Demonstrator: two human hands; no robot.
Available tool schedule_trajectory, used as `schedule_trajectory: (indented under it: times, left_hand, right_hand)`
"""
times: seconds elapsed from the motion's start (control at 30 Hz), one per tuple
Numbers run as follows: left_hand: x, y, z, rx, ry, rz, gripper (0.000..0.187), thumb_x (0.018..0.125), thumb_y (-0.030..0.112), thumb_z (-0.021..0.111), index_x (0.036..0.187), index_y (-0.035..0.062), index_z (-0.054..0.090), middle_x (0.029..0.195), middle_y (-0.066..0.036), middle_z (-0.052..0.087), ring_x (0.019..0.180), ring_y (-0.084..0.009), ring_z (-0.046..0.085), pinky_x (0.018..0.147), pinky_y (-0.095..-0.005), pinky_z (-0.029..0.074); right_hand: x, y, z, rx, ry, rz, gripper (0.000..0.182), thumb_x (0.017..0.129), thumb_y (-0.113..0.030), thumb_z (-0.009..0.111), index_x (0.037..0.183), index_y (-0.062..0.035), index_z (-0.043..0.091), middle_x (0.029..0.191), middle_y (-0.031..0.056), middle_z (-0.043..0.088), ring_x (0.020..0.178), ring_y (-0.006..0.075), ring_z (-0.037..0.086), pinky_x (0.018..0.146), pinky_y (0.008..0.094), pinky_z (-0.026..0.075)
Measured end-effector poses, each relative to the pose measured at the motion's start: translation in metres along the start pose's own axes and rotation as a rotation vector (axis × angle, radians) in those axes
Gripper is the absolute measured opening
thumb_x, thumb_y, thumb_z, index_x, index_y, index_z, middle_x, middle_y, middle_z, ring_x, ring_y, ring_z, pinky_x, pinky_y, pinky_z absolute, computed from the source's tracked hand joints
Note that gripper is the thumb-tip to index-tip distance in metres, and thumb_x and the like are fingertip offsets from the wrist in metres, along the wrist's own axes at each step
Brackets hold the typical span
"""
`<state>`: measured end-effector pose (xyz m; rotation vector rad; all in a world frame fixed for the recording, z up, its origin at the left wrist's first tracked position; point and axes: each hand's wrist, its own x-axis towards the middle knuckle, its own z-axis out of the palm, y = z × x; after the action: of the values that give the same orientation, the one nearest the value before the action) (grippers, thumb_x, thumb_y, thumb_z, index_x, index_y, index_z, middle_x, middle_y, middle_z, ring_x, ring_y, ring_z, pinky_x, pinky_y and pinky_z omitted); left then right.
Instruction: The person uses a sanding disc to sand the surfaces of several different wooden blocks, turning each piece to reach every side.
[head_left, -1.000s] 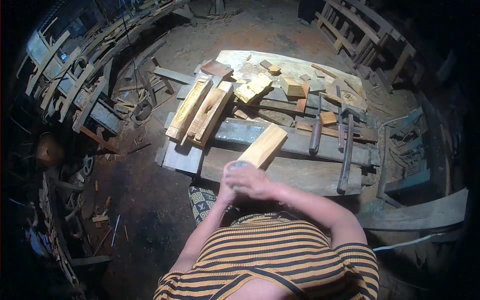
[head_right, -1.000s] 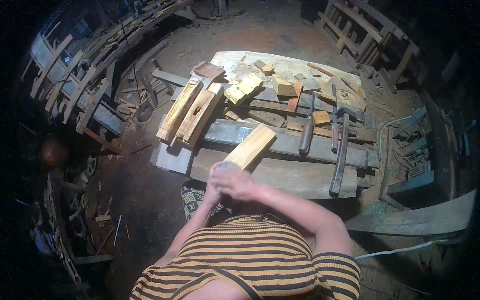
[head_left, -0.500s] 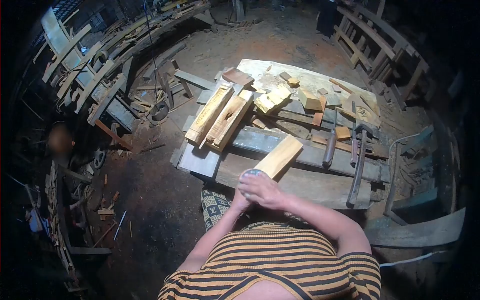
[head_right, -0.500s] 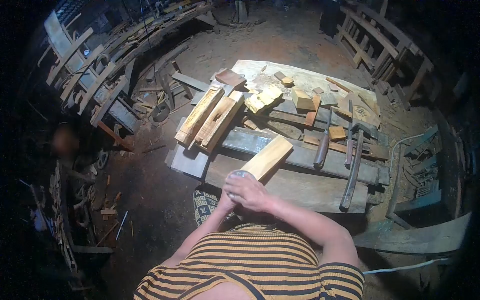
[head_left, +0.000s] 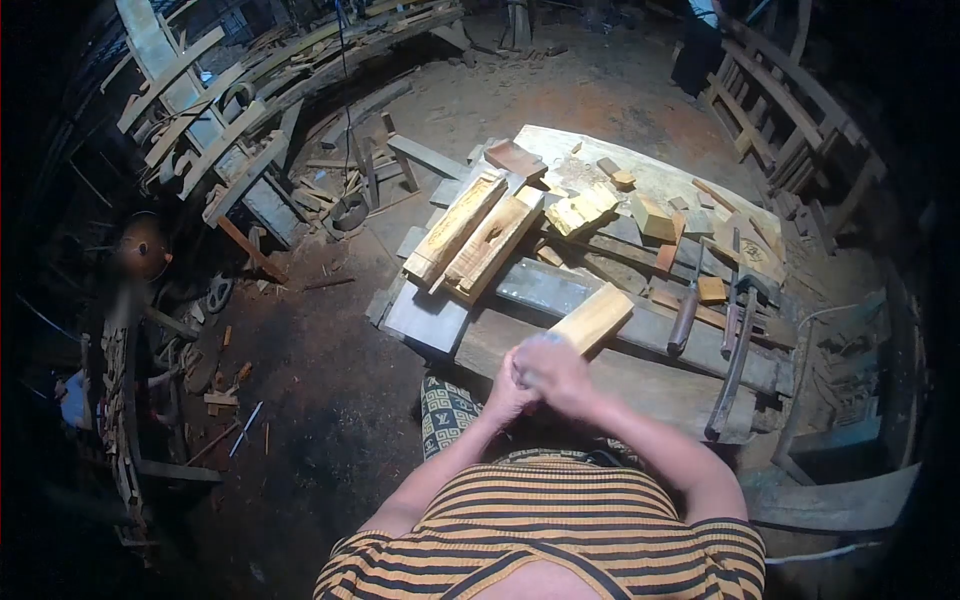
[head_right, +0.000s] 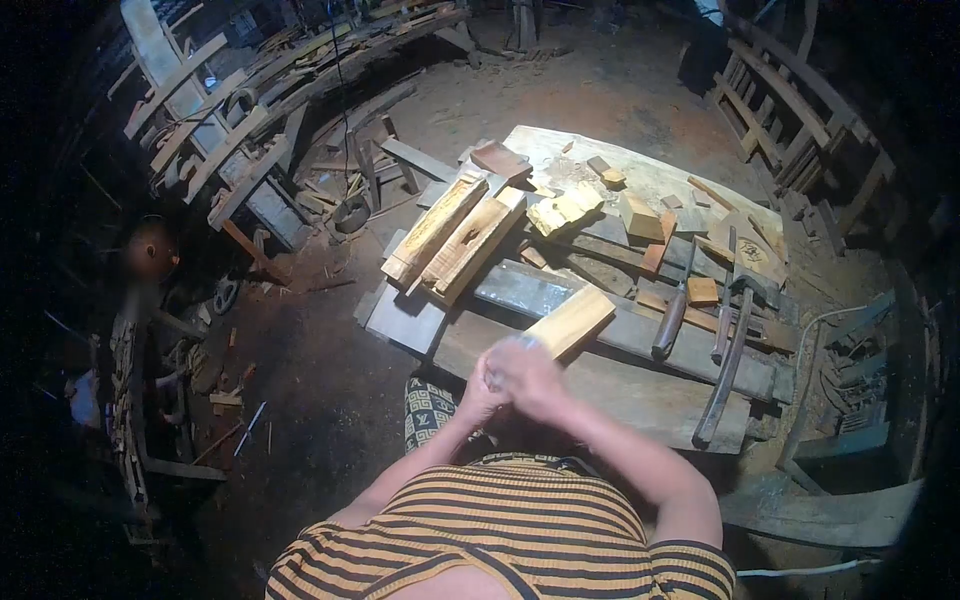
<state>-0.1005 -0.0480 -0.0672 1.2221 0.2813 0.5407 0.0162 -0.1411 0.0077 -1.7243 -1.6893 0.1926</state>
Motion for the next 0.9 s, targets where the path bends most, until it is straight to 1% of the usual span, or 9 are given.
schedule_trajectory:
  times: [0.07, 0.17, 0.27, 0.4, 0.53, 0.63, 0.8, 0.87, 0.9]
  left_hand:
    - [0.005, -0.005, -0.015, 0.426, -0.144, 0.157, 0.084, 0.065, 0.007, 0.077, 0.133, 0.004, 0.028, 0.122, -0.01, 0.05, 0.115, -0.0193, 0.047, 0.099, -0.0316, 0.038]
    - [-0.001, 0.01, 0.003, -0.031, -0.019, -0.148, 0.085, 0.069, 0.006, 0.076, 0.134, 0.0041, 0.022, 0.112, -0.013, 0.054, 0.076, -0.0141, 0.059, 0.056, -0.0245, 0.051]
    - [0.0, 0.014, 0.007, -0.018, -0.02, -0.12, 0.083, 0.071, 0.005, 0.075, 0.133, 0.0048, 0.02, 0.101, -0.013, 0.056, 0.057, -0.0099, 0.054, 0.039, -0.0204, 0.042]
    - [-0.004, 0.037, 0.015, 0.001, -0.002, -0.234, 0.08, 0.071, 0.003, 0.074, 0.132, 0.0069, 0.023, 0.091, -0.011, 0.058, 0.056, -0.0099, 0.054, 0.041, -0.0209, 0.043]
    - [-0.004, 0.018, 0.009, -0.064, 0.008, -0.15, 0.08, 0.071, 0.003, 0.073, 0.133, 0.0071, 0.024, 0.093, -0.01, 0.059, 0.057, -0.0098, 0.054, 0.043, -0.0215, 0.044]
    - [0.0, -0.006, -0.01, 0.487, -0.041, 0.221, 0.079, 0.071, 0.003, 0.072, 0.134, 0.0069, 0.024, 0.109, -0.009, 0.057, 0.081, -0.0129, 0.06, 0.053, -0.0216, 0.049]
    - [-0.004, 0.018, 0.014, 0.001, 0.051, -0.156, 0.082, 0.068, 0.001, 0.075, 0.133, 0.008, 0.025, 0.099, -0.01, 0.059, 0.059, -0.0095, 0.055, 0.042, -0.02, 0.044]
    - [-0.006, 0.033, 0.02, 0.012, 0.066, -0.26, 0.081, 0.067, 0.001, 0.075, 0.133, 0.0042, 0.028, 0.122, -0.012, 0.049, 0.112, -0.0206, 0.052, 0.095, -0.0342, 0.044]
    - [-0.005, 0.032, 0.02, 0.014, 0.059, -0.263, 0.081, 0.067, 0.001, 0.075, 0.133, 0.0042, 0.028, 0.122, -0.012, 0.049, 0.112, -0.0206, 0.052, 0.095, -0.0342, 0.044]
  right_hand:
    - [-0.013, -0.034, 0.004, 0.01, 0.062, -0.132, 0.021, 0.081, -0.02, 0.056, 0.099, -0.0092, 0.059, 0.11, 0.0115, 0.058, 0.113, 0.0308, 0.05, 0.095, 0.0435, 0.038]
    - [-0.004, 0.014, -0.009, 0.014, 0.092, -0.069, 0.021, 0.081, -0.017, 0.054, 0.099, -0.0081, 0.061, 0.106, 0.0121, 0.059, 0.106, 0.0327, 0.053, 0.092, 0.0433, 0.04]
    - [-0.004, 0.095, -0.025, -0.301, 0.257, 0.196, 0.031, 0.084, -0.021, 0.053, 0.111, -0.0099, 0.062, 0.116, 0.0133, 0.057, 0.115, 0.0325, 0.048, 0.099, 0.0457, 0.033]
    - [0.009, 0.085, -0.044, -0.29, 0.134, 0.501, 0.034, 0.088, -0.026, 0.052, 0.118, -0.0126, 0.059, 0.13, 0.0109, 0.052, 0.127, 0.0297, 0.039, 0.109, 0.0456, 0.022]
    - [-0.007, 0.019, 0.001, -0.153, 0.207, 0.09, 0.032, 0.077, -0.016, 0.057, 0.107, -0.009, 0.061, 0.113, 0.0141, 0.059, 0.111, 0.0319, 0.052, 0.098, 0.0465, 0.036]
    - [-0.028, -0.026, 0.005, 0.017, 0.04, -0.031, 0.03, 0.082, -0.022, 0.058, 0.109, -0.0078, 0.06, 0.116, 0.0125, 0.058, 0.117, 0.0311, 0.049, 0.102, 0.045, 0.034]
    - [-0.032, 0.069, -0.034, -0.2, -0.073, 0.353, 0.035, 0.089, -0.026, 0.05, 0.119, -0.0115, 0.057, 0.133, 0.0103, 0.049, 0.13, 0.0272, 0.038, 0.108, 0.0491, 0.023]
    - [-0.039, 0.096, -0.043, -0.33, 0.289, 0.441, 0.035, 0.09, -0.028, 0.048, 0.119, -0.0097, 0.058, 0.131, 0.0104, 0.051, 0.127, 0.0286, 0.04, 0.105, 0.0494, 0.027]
    - [-0.038, 0.093, -0.044, -0.33, 0.294, 0.446, 0.035, 0.09, -0.028, 0.048, 0.119, -0.0097, 0.058, 0.131, 0.0104, 0.051, 0.127, 0.0286, 0.04, 0.105, 0.0494, 0.027]
